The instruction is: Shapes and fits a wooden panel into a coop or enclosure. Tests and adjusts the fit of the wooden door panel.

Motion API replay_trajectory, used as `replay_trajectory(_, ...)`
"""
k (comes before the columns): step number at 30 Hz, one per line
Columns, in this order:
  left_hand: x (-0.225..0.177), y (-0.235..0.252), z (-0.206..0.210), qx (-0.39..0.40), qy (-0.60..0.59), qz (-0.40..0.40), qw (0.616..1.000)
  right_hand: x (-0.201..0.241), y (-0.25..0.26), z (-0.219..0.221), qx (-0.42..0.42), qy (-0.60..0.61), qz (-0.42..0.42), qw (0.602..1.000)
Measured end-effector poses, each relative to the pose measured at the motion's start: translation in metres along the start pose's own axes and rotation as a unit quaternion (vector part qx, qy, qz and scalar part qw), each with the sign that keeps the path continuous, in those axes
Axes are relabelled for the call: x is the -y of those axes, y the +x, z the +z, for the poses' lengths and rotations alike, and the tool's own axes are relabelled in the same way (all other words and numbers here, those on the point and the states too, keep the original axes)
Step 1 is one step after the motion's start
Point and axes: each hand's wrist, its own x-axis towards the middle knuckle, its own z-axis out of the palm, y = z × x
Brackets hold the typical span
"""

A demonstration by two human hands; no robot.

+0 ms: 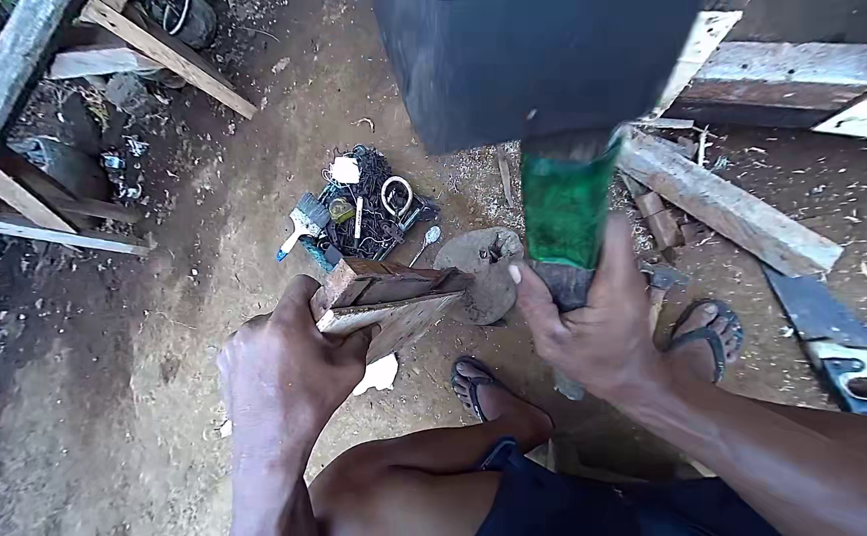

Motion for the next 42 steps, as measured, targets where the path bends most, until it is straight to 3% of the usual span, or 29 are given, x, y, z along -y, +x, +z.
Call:
replay_trajectory(2, -0.004, 0.001, -0.001, 0.0, 0.007, -0.001, 1.0, -0.036, -0.015, 0.015, 0.186, -0.116, 0.087, 0.972)
replay_trajectory(3, -0.004, -0.001, -0.002, 0.002, 0.007, -0.006, 1.0, -0.046, -0.014, 0.019, 0.306, -0.16, 0.135, 0.929)
replay_trajectory(5, -0.002, -0.001, -0.003, -0.002, 0.012, -0.005, 1.0, -0.047, -0.005, 0.02, 0.397, -0.197, 0.156, 0.883)
replay_trajectory(7, -0.001, 0.0, -0.003, -0.004, 0.005, -0.003, 1.0, -0.029, 0.002, 0.009, 0.364, -0.218, 0.097, 0.9)
replay_trajectory(11, 0.004, 0.001, 0.0, 0.007, -0.007, -0.01, 1.0, 0.024, 0.003, -0.01, 0.124, -0.153, -0.074, 0.978)
replay_trajectory(14, 0.003, 0.003, 0.0, 0.001, -0.007, -0.008, 1.0, 0.027, -0.002, -0.001, 0.015, -0.083, -0.145, 0.986)
replay_trajectory(16, 0.001, 0.005, -0.001, 0.007, -0.002, -0.014, 1.0, -0.009, -0.02, 0.016, 0.06, -0.121, -0.11, 0.985)
replay_trajectory(17, 0.001, 0.006, -0.001, 0.013, 0.002, -0.019, 1.0, -0.032, -0.03, 0.024, 0.136, -0.17, -0.052, 0.975)
replay_trajectory(19, 0.001, 0.003, -0.002, 0.027, 0.001, -0.03, 0.999, -0.065, -0.034, 0.029, 0.349, -0.257, 0.115, 0.894)
replay_trajectory(21, 0.005, 0.004, -0.002, 0.016, 0.004, -0.021, 1.0, -0.086, -0.032, 0.023, 0.417, -0.28, 0.188, 0.844)
replay_trajectory(24, 0.006, 0.001, 0.0, 0.011, 0.003, -0.014, 1.0, -0.079, -0.037, 0.005, 0.383, -0.267, 0.174, 0.867)
replay_trajectory(28, 0.007, 0.001, 0.001, 0.013, -0.007, -0.012, 1.0, -0.04, -0.024, -0.006, 0.197, -0.203, 0.036, 0.959)
replay_trajectory(31, 0.008, -0.001, 0.002, 0.014, -0.011, -0.014, 1.0, -0.013, -0.009, -0.006, 0.068, -0.117, -0.032, 0.99)
replay_trajectory(33, 0.007, -0.001, 0.003, 0.013, -0.011, -0.017, 1.0, -0.019, -0.011, 0.006, 0.01, -0.065, -0.037, 0.997)
replay_trajectory(35, 0.006, -0.002, 0.003, 0.014, -0.006, -0.017, 1.0, -0.051, -0.028, 0.023, 0.047, -0.092, 0.01, 0.995)
replay_trajectory(36, 0.005, -0.002, 0.002, 0.016, -0.004, -0.018, 1.0, -0.072, -0.037, 0.03, 0.124, -0.129, 0.055, 0.982)
replay_trajectory(38, 0.002, -0.005, 0.001, 0.021, -0.004, -0.023, 1.0, -0.101, -0.041, 0.033, 0.31, -0.178, 0.166, 0.919)
replay_trajectory(39, 0.002, -0.005, 0.001, 0.016, -0.003, -0.019, 1.0, -0.106, -0.04, 0.032, 0.352, -0.189, 0.185, 0.898)
replay_trajectory(42, 0.006, -0.006, 0.002, 0.008, 0.001, -0.011, 1.0, -0.085, -0.032, 0.018, 0.328, -0.203, 0.107, 0.916)
